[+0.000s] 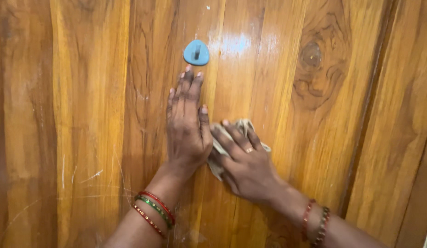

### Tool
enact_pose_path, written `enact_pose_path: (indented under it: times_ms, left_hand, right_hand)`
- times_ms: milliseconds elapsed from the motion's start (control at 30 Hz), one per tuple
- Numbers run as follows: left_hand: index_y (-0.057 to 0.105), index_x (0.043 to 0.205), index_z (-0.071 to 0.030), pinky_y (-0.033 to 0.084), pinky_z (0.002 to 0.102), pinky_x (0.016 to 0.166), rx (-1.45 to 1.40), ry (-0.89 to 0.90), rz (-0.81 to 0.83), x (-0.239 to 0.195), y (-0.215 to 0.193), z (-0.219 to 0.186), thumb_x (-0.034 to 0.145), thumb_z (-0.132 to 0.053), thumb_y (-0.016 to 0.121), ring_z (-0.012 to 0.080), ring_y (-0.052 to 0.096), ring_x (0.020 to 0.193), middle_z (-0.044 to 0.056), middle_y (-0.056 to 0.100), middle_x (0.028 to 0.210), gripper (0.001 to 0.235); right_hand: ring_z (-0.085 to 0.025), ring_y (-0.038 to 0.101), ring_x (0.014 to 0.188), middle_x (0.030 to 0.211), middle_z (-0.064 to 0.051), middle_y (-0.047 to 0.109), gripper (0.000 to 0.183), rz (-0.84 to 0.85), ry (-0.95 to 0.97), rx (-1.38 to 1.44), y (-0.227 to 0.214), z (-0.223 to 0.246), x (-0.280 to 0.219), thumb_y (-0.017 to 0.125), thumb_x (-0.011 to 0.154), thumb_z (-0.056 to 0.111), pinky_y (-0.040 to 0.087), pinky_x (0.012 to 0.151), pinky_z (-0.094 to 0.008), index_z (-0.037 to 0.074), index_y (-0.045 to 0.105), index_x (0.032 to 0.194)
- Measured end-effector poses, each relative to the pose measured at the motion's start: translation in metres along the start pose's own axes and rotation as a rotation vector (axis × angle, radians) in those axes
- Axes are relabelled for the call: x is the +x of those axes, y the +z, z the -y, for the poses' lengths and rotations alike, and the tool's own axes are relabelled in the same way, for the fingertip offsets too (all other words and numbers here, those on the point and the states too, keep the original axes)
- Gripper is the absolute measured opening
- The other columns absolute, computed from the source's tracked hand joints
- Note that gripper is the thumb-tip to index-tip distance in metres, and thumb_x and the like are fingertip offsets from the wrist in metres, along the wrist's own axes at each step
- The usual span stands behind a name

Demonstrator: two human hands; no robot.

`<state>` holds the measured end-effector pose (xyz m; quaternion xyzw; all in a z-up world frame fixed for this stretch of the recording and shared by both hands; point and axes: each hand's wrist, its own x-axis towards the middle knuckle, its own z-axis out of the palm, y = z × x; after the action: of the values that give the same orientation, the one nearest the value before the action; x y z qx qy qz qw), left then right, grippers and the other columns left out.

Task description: The person wipes a wooden door with a cloth, moving from the upper section down to the handle and latch area. The person uses both hands to rub the surface and clean around the metal hardware.

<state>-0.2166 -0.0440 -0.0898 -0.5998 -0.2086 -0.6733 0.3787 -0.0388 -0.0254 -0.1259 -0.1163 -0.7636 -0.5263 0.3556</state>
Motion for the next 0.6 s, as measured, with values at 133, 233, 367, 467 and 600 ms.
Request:
enact_pose_path:
  times_ms: [133,233,367,467,600]
  left_hand:
    - [0.045,0.156,-0.006,0.015,0.053,0.131,0.132,0.011,0.117,-0.001,-0.003,-0.002,0.103,-0.013,0.045,0.0313,0.034,0.157,0.013,0.039,0.165,0.054]
    - [0.050,0.150,-0.008,0.013,0.057,0.126,0.280,0.084,0.197,0.000,-0.003,-0.003,0.098,-0.021,0.052,0.0326,0.029,0.155,0.015,0.039,0.163,0.054]
    - [0.047,0.153,-0.006,0.013,0.059,0.126,0.322,0.100,0.218,-0.001,-0.001,-0.004,0.099,-0.022,0.053,0.0333,0.026,0.156,0.017,0.038,0.164,0.057]
    - [0.046,0.155,-0.006,0.012,0.059,0.126,0.330,0.105,0.224,-0.002,-0.001,-0.003,0.099,-0.023,0.054,0.0337,0.025,0.156,0.017,0.036,0.165,0.059]
    - [0.046,0.155,-0.006,0.012,0.058,0.126,0.331,0.099,0.231,-0.003,0.000,-0.002,0.099,-0.024,0.053,0.0342,0.024,0.156,0.017,0.035,0.166,0.059]
  right_hand:
    - [-0.031,0.035,0.150,0.156,-0.013,0.054,0.046,-0.119,-0.252,-0.075,-0.005,-0.016,-0.026,0.056,0.106,0.030,-0.003,0.129,-0.050,0.028,0.053,0.151]
    - [-0.029,0.052,0.137,0.130,-0.010,0.067,0.042,0.155,0.072,-0.174,-0.023,-0.056,-0.037,0.060,0.101,0.026,0.018,0.126,-0.050,0.034,0.054,0.143]
    - [-0.037,0.043,0.150,0.155,-0.019,0.055,0.062,-0.149,0.349,-0.202,-0.055,-0.139,-0.049,0.052,0.107,0.012,0.023,0.131,-0.051,0.029,0.034,0.163]
    - [-0.039,0.027,0.158,0.169,-0.023,0.032,0.074,-0.201,0.597,-0.176,-0.055,-0.165,-0.055,0.048,0.108,0.007,0.016,0.131,-0.051,0.031,0.019,0.171]
    - [-0.031,0.020,0.169,0.181,-0.012,0.018,0.069,-0.287,0.700,-0.192,-0.028,-0.135,-0.035,0.045,0.118,0.010,0.015,0.142,-0.041,0.039,0.014,0.173]
